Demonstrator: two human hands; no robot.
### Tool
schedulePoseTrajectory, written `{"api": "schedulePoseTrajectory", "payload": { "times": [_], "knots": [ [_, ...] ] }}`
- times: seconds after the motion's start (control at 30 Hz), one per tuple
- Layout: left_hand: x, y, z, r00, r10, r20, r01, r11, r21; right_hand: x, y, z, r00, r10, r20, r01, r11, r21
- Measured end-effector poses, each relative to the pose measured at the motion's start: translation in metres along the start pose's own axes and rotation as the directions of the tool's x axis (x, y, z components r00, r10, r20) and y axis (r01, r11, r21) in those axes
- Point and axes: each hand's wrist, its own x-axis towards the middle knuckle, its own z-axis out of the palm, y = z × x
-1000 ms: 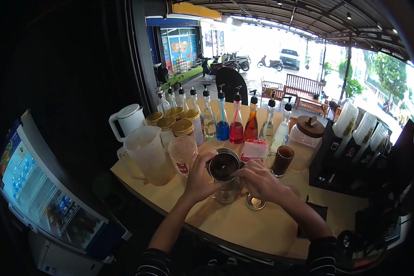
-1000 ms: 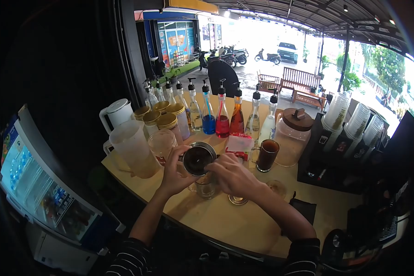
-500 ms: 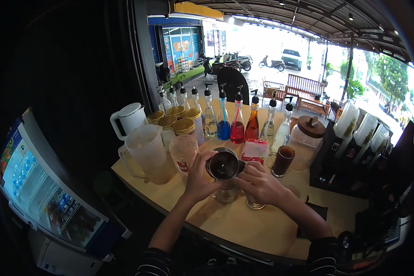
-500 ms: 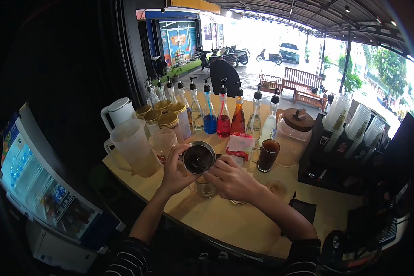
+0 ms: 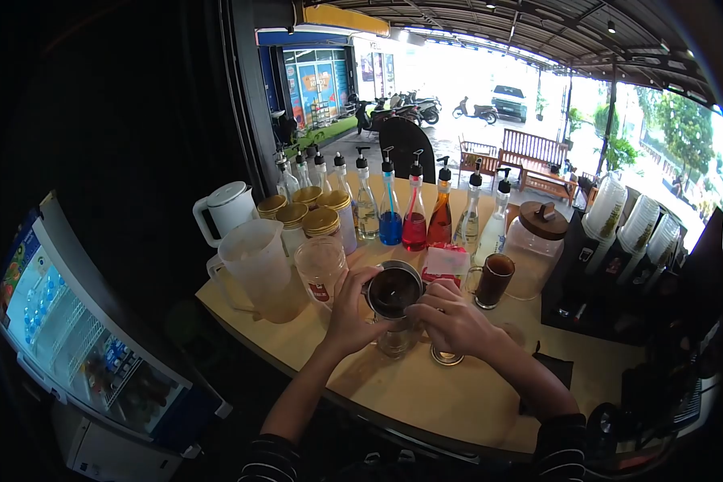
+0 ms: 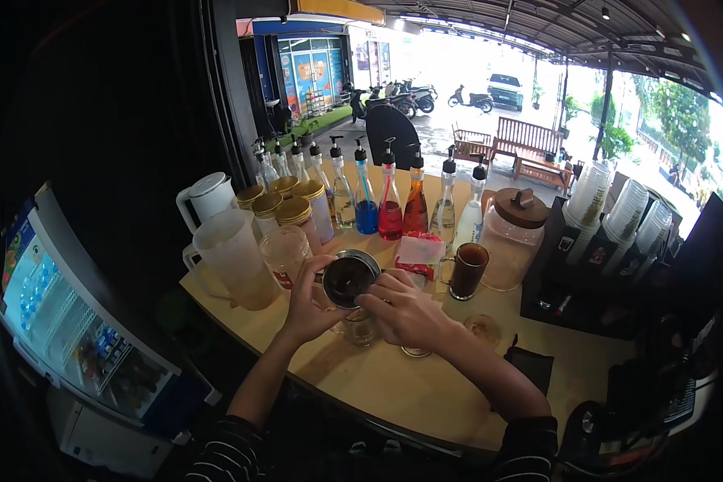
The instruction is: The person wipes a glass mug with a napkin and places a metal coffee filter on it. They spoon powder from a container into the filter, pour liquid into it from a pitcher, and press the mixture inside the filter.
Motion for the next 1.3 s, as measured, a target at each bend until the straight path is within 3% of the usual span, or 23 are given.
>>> {"api": "schedulePoseTrajectory", "payload": {
  "times": [0.17, 0.27, 0.37, 0.47, 1.0, 1.07, 1.2, 1.27, 1.3],
  "knots": [
    [0.000, 0.000, 0.000, 1.000, 0.005, 0.014, -0.005, 1.000, -0.006, 0.001, 0.006, -0.003, 0.997, 0.077, -0.021, -0.076, 0.996, 0.039],
    [0.001, 0.001, -0.002, 0.999, 0.037, -0.001, -0.037, 0.999, 0.029, 0.002, 0.003, -0.003, 1.000, 0.005, -0.001, -0.005, 0.997, 0.078],
    [0.000, -0.001, -0.003, 1.000, 0.029, 0.002, -0.029, 0.999, 0.016, 0.004, 0.004, -0.010, 0.995, 0.078, -0.054, -0.076, 0.996, 0.036],
    [0.001, 0.000, -0.005, 1.000, 0.019, 0.006, -0.019, 0.999, 0.030, 0.003, 0.002, -0.010, 1.000, 0.000, 0.023, -0.002, 0.995, 0.097],
    [0.002, 0.002, -0.003, 0.999, 0.045, 0.007, -0.045, 0.999, 0.022, 0.004, 0.007, -0.004, 0.998, 0.053, -0.040, -0.048, 0.992, 0.116],
    [0.001, 0.000, -0.004, 1.000, 0.001, 0.025, -0.002, 1.000, 0.021, 0.005, 0.009, -0.011, 0.986, 0.161, -0.041, -0.154, 0.978, 0.138],
    [0.001, -0.002, -0.004, 0.998, 0.063, 0.022, -0.065, 0.994, 0.093, 0.006, 0.006, -0.007, 0.980, 0.195, -0.036, -0.183, 0.961, 0.206],
    [-0.001, -0.003, -0.002, 0.999, 0.001, 0.038, -0.005, 0.994, 0.105, 0.008, 0.004, -0.006, 0.881, 0.473, 0.022, -0.451, 0.824, 0.344],
    [-0.001, -0.004, -0.002, 0.999, -0.001, 0.037, -0.003, 0.995, 0.104, 0.010, 0.003, -0.006, 0.881, 0.473, 0.024, -0.451, 0.823, 0.344]
  ]
}}
